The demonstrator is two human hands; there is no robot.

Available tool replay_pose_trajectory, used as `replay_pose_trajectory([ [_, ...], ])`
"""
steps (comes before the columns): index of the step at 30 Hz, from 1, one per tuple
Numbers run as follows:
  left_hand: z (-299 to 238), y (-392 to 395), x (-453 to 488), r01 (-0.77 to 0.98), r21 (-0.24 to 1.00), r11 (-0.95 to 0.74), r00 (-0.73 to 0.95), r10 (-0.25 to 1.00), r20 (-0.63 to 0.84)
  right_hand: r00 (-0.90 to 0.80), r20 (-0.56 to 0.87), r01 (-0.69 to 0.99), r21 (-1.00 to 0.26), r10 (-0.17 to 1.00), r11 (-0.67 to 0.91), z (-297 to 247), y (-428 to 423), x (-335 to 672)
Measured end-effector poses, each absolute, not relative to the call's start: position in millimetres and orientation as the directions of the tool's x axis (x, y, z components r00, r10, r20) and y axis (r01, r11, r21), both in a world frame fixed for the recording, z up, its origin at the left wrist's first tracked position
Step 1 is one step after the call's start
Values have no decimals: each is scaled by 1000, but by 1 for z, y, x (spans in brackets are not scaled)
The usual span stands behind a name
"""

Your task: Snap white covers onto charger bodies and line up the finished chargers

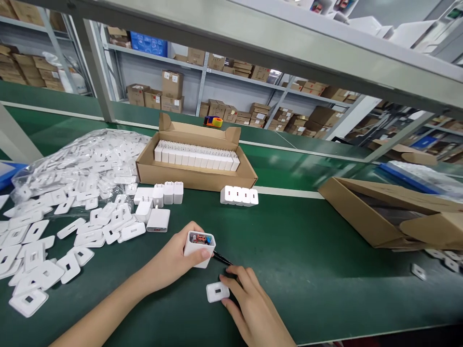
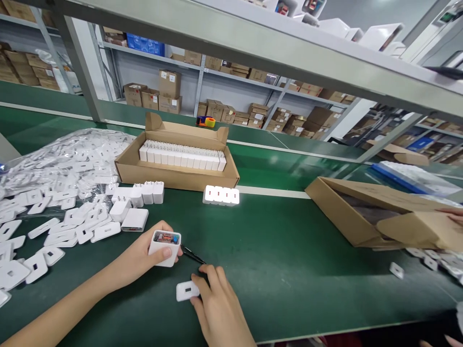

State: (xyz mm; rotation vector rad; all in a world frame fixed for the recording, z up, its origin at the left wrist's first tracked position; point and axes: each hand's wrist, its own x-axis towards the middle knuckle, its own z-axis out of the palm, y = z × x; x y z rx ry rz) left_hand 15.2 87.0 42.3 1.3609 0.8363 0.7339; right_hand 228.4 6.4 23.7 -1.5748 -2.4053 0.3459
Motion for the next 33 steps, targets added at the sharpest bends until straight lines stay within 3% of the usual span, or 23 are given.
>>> replay_pose_trajectory([
  [3, 45, 85, 16, 52, 995, 86, 525, 845, -100, -333, 120, 850, -390, 935, 353, 23, 8, 229],
  [8, 51, 81, 18, 168, 984, 54, 572, 808, -142, -90, 463, 722, -580, 882, 378, 43, 22, 223],
  [10, 51, 80, 20, 187, 981, 53, 609, 777, -158, -2, 528, 659, -638, 849, 399, 55, 29, 216],
  [16, 44, 80, 24, 87, 995, 54, 616, 782, -97, -50, 561, 586, -654, 826, 479, 62, 41, 192],
  [22, 43, 78, 23, 41, 997, 71, 623, 778, -81, -6, 488, 549, -728, 873, 411, 56, 42, 190],
  [33, 40, 79, 22, 26, 999, 41, 630, 775, -48, -72, 616, 631, -581, 784, 515, 53, 40, 188],
])
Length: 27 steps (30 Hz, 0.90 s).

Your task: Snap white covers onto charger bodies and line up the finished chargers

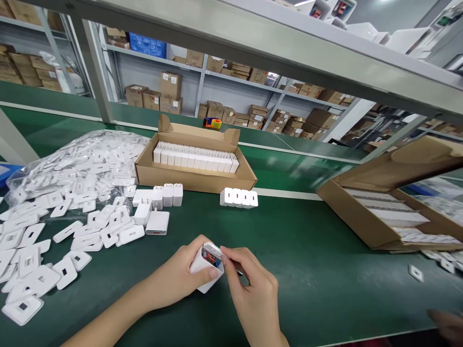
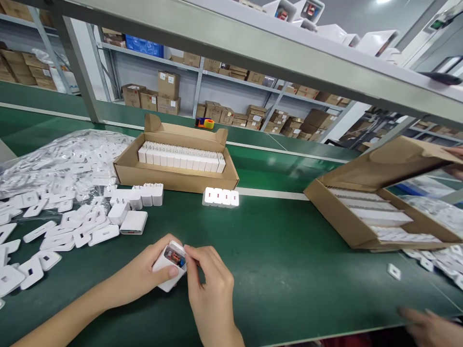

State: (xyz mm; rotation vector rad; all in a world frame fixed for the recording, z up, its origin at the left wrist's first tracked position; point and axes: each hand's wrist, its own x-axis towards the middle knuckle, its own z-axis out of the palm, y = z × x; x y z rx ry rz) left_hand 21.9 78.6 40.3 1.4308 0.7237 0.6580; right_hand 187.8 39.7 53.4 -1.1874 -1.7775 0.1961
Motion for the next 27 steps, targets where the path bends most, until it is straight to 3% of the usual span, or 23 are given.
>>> replay_pose_trajectory([
  [13, 35, 77, 23, 11, 1000, -10, 599, 801, 1, -230, 548, 527, -624, 804, 577, 62, 39, 194],
  [19, 33, 74, 25, -33, 997, -74, 541, 837, 80, -326, 427, 576, -617, 843, 535, 58, 28, 190],
  [22, 30, 72, 27, -59, 998, -17, 520, 853, 45, -311, 427, 666, -539, 849, 516, 48, 24, 183],
  [27, 34, 73, 27, -108, 994, 16, 466, 884, 36, -341, 586, 750, -302, 735, 588, 45, 30, 178],
])
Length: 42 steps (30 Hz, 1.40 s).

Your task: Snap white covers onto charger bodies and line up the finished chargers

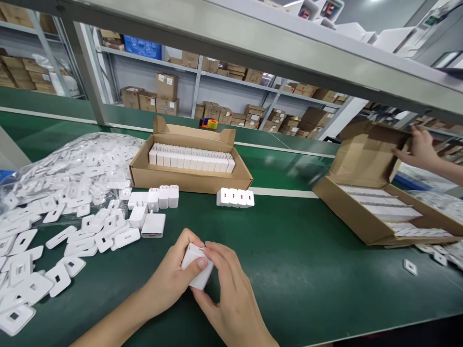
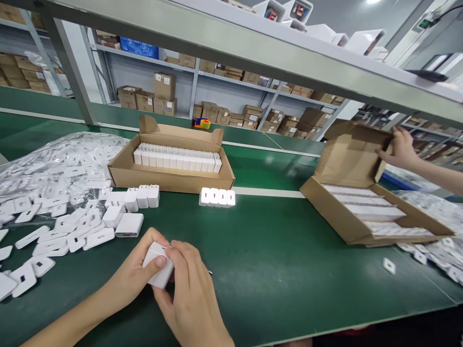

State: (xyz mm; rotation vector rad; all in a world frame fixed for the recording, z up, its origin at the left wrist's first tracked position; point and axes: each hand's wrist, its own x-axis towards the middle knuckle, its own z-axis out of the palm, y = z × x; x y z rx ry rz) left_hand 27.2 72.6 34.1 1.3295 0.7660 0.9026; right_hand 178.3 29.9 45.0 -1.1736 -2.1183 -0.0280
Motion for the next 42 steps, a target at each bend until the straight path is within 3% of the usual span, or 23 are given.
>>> replay_pose_trajectory([
  [4, 40, 76, 26, -101, 993, 65, 494, 869, -7, -445, 654, 760, -86, 612, 645, 52, 39, 188],
  [8, 42, 83, 26, -202, 937, 285, 563, 816, -127, -537, 670, 755, 112, 512, 646, 53, 44, 201],
  [13, 45, 87, 22, -283, 871, 402, 611, 776, -159, -558, 662, 747, 138, 500, 651, 46, 46, 207],
  [16, 44, 87, 22, -290, 882, 372, 568, 809, -154, -521, 642, 755, 39, 563, 655, 41, 46, 207],
  [20, 39, 86, 25, -295, 915, 276, 511, 855, -93, -374, 540, 686, -386, 754, 616, 39, 45, 209],
  [22, 39, 85, 26, -295, 925, 238, 507, 860, -59, -194, 448, 584, -662, 873, 469, 39, 47, 210],
  [25, 41, 82, 25, -307, 936, 170, 496, 868, 5, -68, 120, 282, -950, 990, 134, 41, 49, 209],
  [28, 45, 80, 22, -262, 960, 97, 503, 863, 50, -142, -91, 61, -995, 986, -83, 45, 50, 206],
  [32, 49, 80, 18, -150, 987, 55, 546, 837, 37, -92, -13, 68, -998, 996, -7, 48, 52, 200],
  [36, 50, 82, 18, -186, 980, 74, 542, 839, 40, -25, 93, 151, -984, 995, 96, 49, 54, 194],
  [42, 38, 89, 22, -199, 955, 220, 479, 872, -101, -15, -58, 77, -995, 998, -57, 42, 57, 189],
])
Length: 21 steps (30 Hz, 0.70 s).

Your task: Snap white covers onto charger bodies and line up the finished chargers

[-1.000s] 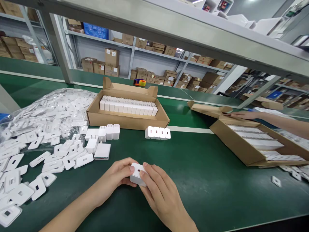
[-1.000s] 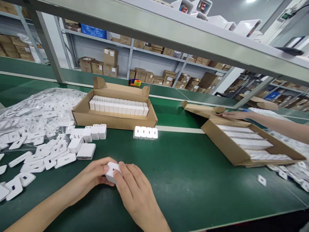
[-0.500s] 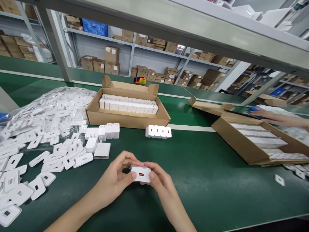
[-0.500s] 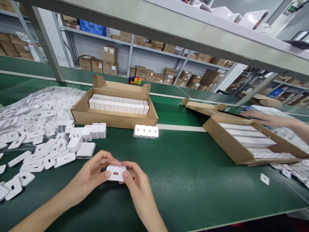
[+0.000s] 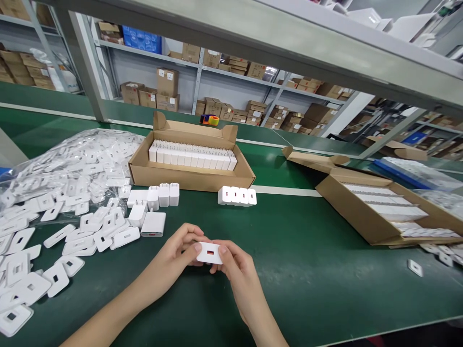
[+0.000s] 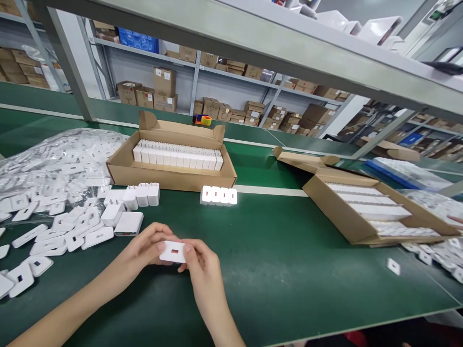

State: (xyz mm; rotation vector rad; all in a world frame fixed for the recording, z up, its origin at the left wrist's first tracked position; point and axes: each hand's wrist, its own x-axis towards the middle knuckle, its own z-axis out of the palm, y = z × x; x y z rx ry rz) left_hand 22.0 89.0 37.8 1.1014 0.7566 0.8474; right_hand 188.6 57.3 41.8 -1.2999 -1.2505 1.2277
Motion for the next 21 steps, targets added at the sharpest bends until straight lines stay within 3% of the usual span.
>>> replay_pose_trajectory([
  [4, 32, 93, 26, -195, 948, 252, 402, 902, -157, -17, -65, 214, -975, 998, -60, 37, 59, 184],
  [7, 36, 92, 27, -188, 951, 246, 376, 912, -161, 32, 196, 499, -853, 980, 154, 39, 57, 184],
  [10, 41, 90, 27, -179, 950, 254, 379, 909, -172, -161, 468, 629, -630, 869, 456, 44, 54, 186],
  [12, 42, 91, 27, -162, 952, 260, 361, 913, -188, -311, 473, 625, -552, 824, 552, 49, 52, 185],
  [14, 42, 93, 25, -134, 956, 262, 326, 923, -207, -374, 394, 639, -547, 839, 541, 55, 54, 183],
  [17, 41, 99, 21, -102, 965, 240, 276, 939, -204, -370, 336, 649, -574, 866, 500, 61, 64, 178],
  [21, 42, 106, 10, -32, 986, 162, 222, 963, -151, -288, 437, 659, -555, 852, 507, 51, 100, 178],
])
